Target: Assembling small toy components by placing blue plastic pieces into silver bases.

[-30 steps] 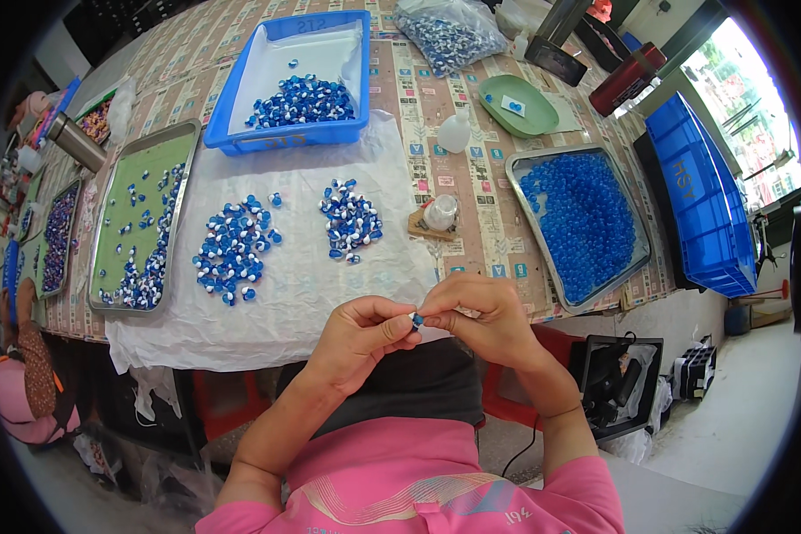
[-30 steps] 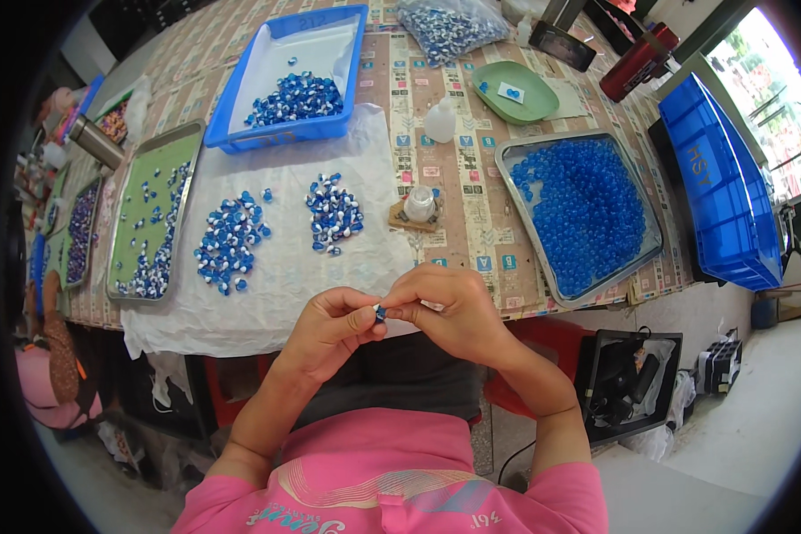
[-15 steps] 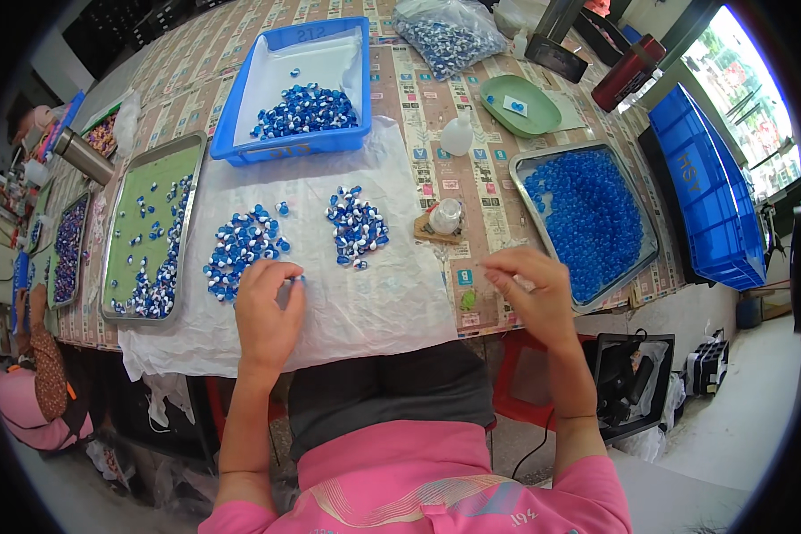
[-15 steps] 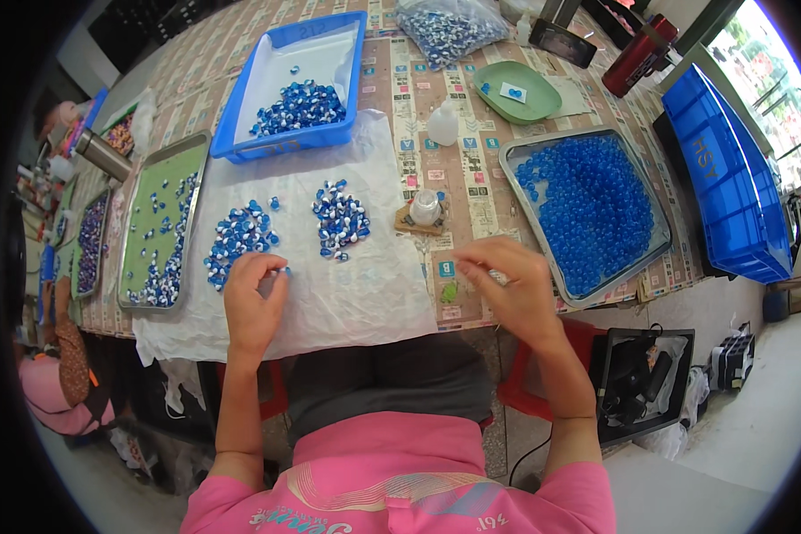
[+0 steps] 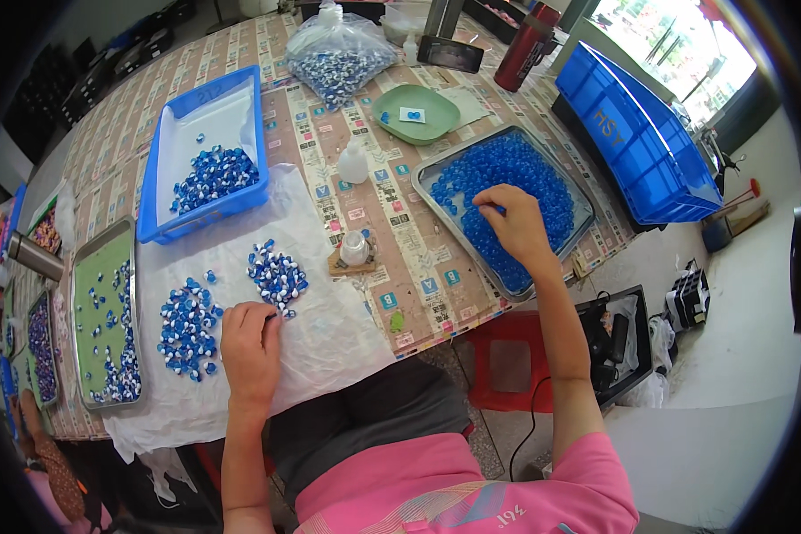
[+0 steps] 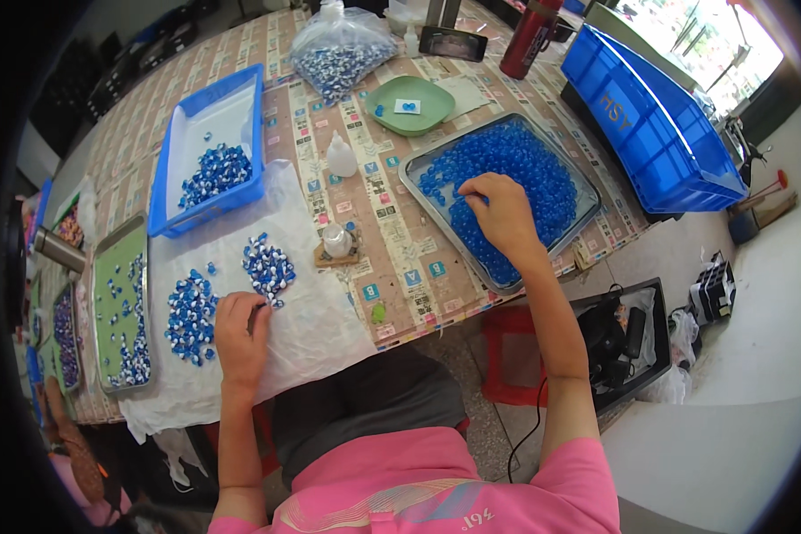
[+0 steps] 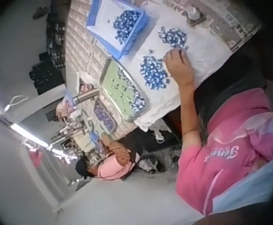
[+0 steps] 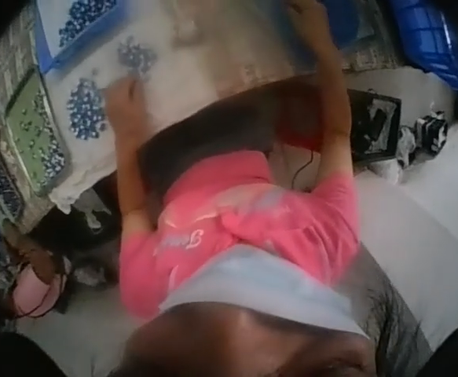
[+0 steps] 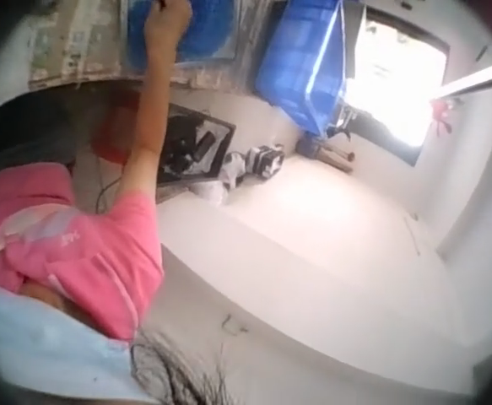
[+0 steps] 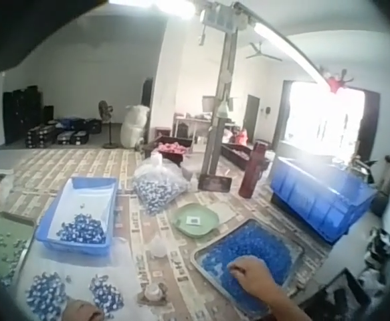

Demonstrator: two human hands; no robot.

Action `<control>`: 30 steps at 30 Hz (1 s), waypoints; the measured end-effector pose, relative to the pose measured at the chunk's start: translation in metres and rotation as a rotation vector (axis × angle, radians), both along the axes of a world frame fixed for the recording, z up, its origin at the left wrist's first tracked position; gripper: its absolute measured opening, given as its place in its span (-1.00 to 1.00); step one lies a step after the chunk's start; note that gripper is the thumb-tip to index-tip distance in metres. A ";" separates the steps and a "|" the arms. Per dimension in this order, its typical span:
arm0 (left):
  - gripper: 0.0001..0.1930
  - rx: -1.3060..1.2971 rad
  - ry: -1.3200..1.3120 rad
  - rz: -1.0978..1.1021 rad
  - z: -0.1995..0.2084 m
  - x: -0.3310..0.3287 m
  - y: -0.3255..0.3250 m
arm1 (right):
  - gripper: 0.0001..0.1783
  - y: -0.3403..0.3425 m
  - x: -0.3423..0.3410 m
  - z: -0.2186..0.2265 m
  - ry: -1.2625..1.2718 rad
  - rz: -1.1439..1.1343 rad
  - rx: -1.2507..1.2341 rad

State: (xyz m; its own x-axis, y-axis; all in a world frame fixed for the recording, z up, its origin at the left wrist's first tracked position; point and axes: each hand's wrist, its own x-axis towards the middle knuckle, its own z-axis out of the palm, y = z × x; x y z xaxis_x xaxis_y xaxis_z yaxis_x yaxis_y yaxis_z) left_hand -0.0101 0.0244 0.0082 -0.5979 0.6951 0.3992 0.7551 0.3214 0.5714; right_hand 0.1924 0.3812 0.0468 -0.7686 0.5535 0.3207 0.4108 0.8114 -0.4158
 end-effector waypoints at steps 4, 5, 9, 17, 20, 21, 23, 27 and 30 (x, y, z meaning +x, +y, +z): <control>-0.89 0.096 -0.214 0.058 0.005 0.018 0.001 | -0.87 -0.001 -0.014 -0.005 -0.037 0.017 -0.008; -0.88 0.125 -0.344 0.059 0.008 0.022 0.000 | -0.87 -0.003 -0.018 -0.004 -0.037 0.019 -0.010; -0.87 0.202 -0.432 0.004 0.011 0.038 0.002 | -0.86 -0.002 -0.026 -0.007 -0.157 -0.003 -0.011; -0.88 0.399 -1.230 -0.128 0.011 0.057 -0.008 | -0.81 -0.040 -0.028 0.011 0.089 0.061 -0.140; -0.87 0.434 -1.486 -0.154 0.010 0.060 -0.006 | -0.81 -0.069 -0.028 0.017 0.171 0.153 -0.189; -0.87 0.440 -1.484 -0.141 0.009 0.060 -0.006 | -0.81 -0.078 -0.029 0.016 0.183 0.184 -0.248; -0.85 0.487 -1.739 -0.186 0.006 0.059 -0.005 | -0.80 -0.098 -0.032 0.018 0.175 0.236 -0.315; -0.84 0.554 -1.856 -0.244 -0.001 0.057 -0.008 | -0.79 -0.126 -0.040 0.018 0.095 0.290 -0.475; -0.84 0.567 -1.874 -0.184 0.000 0.055 -0.009 | -0.79 -0.136 -0.045 0.016 0.069 0.345 -0.560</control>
State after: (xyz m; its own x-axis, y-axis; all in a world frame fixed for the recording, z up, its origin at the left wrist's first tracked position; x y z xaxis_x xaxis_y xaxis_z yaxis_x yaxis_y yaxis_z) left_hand 0.0452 0.0150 0.0079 -0.4086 0.8292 -0.3814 -0.8227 -0.1537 0.5473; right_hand 0.1477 0.2450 0.0633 -0.9197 0.3767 0.1107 0.1236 0.5455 -0.8289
